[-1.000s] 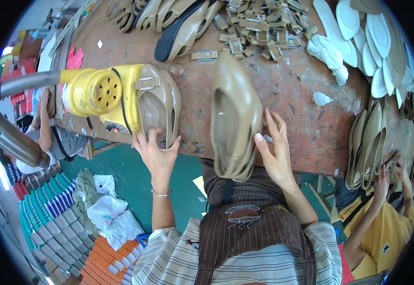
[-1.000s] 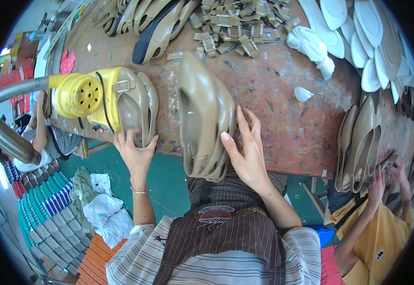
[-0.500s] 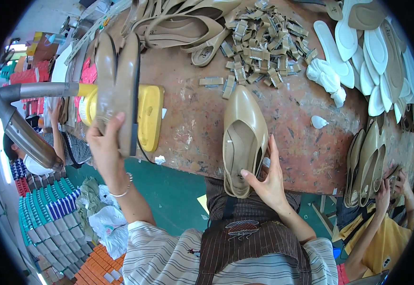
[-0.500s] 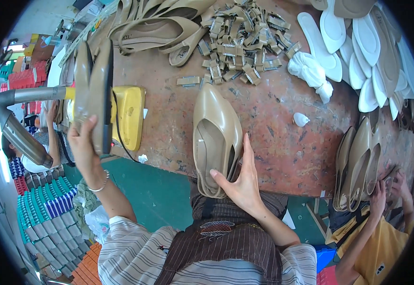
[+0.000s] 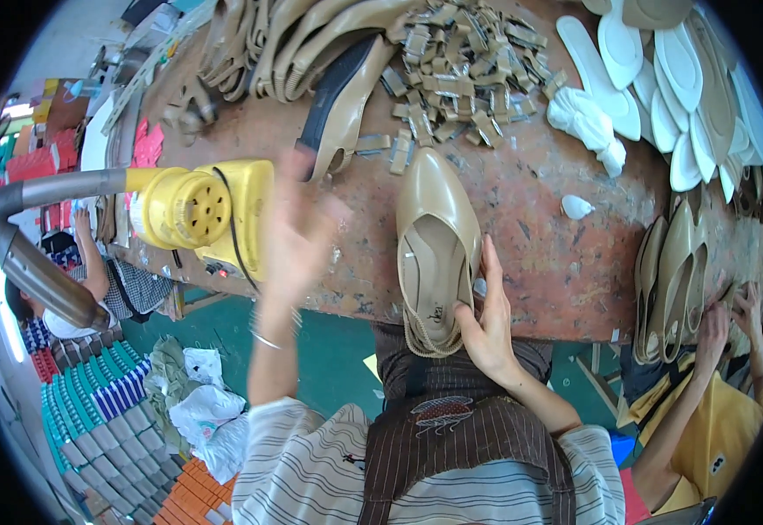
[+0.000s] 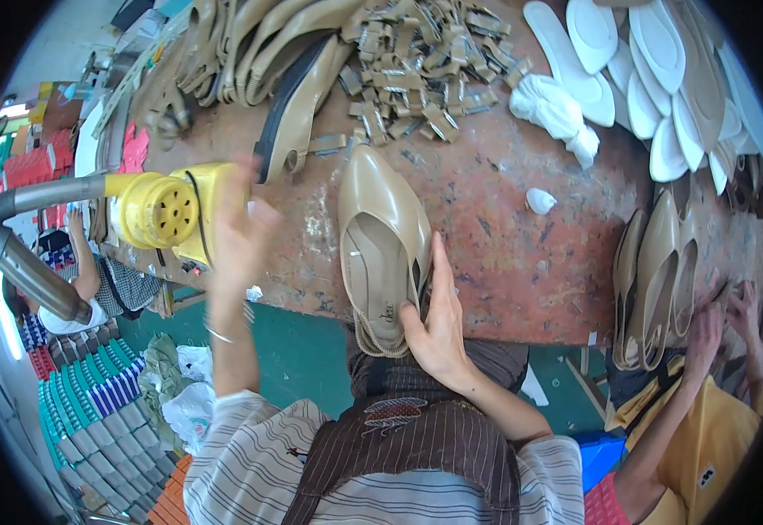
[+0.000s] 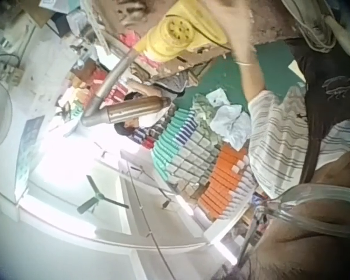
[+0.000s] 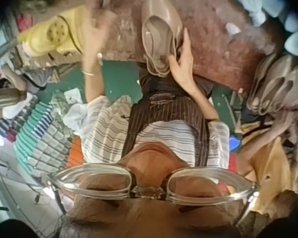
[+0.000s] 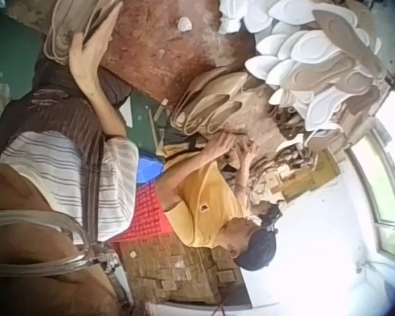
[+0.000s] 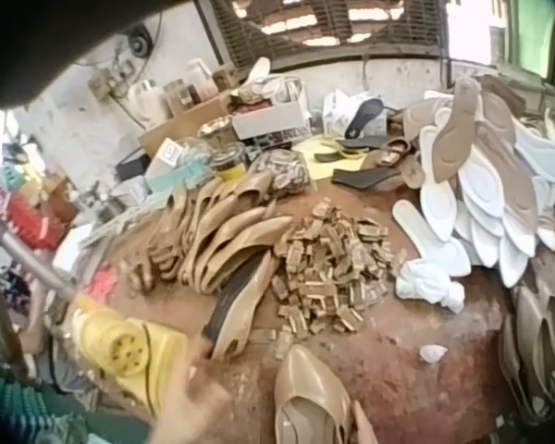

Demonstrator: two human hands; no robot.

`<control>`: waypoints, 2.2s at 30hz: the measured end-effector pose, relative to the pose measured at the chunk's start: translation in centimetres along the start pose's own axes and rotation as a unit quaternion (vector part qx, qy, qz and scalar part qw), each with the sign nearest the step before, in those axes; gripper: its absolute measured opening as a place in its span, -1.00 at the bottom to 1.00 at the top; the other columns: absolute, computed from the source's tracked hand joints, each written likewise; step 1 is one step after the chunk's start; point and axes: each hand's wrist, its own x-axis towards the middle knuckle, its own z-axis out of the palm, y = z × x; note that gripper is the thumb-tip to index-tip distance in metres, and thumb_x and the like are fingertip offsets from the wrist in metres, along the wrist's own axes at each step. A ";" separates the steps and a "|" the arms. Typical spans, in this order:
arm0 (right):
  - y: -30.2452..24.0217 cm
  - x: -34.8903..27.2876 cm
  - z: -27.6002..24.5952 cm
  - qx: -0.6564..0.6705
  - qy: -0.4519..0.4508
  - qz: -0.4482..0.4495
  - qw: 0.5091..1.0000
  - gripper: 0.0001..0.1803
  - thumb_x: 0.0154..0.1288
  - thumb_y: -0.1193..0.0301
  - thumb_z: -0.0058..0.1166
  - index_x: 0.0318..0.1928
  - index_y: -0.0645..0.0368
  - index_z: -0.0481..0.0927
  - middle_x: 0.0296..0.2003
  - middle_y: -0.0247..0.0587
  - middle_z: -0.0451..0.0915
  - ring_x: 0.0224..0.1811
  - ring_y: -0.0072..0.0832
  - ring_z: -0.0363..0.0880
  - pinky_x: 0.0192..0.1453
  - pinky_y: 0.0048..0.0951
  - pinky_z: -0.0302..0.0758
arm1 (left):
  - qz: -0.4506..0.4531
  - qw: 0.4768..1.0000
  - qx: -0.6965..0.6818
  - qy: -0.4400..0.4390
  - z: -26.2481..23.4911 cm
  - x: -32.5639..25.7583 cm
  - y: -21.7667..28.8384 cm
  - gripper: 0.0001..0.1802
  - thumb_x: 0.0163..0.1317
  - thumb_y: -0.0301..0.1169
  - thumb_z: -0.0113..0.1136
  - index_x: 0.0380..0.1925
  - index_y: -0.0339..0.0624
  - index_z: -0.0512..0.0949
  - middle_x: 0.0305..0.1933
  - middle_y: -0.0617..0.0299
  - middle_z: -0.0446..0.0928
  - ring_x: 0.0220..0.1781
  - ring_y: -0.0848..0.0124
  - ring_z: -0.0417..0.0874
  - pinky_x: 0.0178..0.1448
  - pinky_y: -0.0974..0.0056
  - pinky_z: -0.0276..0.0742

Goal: Applying glue and attaching decorative ornaments to shoes in a factory environment.

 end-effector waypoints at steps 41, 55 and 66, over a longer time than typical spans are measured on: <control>1.7 0.0 -6.0 -0.232 0.162 0.078 0.956 -0.35 0.16 0.65 -0.11 0.33 0.38 0.19 -0.58 0.26 0.39 -0.67 -0.25 0.46 -0.45 -0.37 0.42 | 0.008 0.964 0.005 0.264 4.2 -7.3 2.7 -0.88 0.32 -0.49 0.09 -0.35 -0.34 0.47 -0.64 0.25 0.34 -0.61 0.55 0.25 -0.55 0.38 0.17; 1.0 2.0 -4.9 -0.243 0.081 0.028 0.966 -0.32 0.07 0.65 -0.14 0.30 0.46 0.19 -0.56 0.37 0.46 -0.52 0.12 0.56 -0.32 -0.06 0.47 | -0.162 0.982 0.031 -0.092 3.7 -7.7 -5.8 -0.90 0.28 -0.51 0.09 -0.28 -0.27 0.38 -0.73 0.18 0.20 -0.65 0.52 0.10 -0.57 0.30 0.02; 0.9 -0.1 -5.2 -0.257 0.058 0.088 0.961 -0.31 0.09 0.65 -0.08 0.31 0.45 0.18 -0.52 0.32 0.50 -0.49 0.07 0.59 -0.33 -0.10 0.48 | -0.202 0.964 0.136 -0.107 4.3 -8.4 -2.9 -0.80 0.27 -0.48 0.12 -0.17 -0.28 0.36 -0.74 0.06 0.34 -0.75 0.27 0.32 -0.56 0.18 0.20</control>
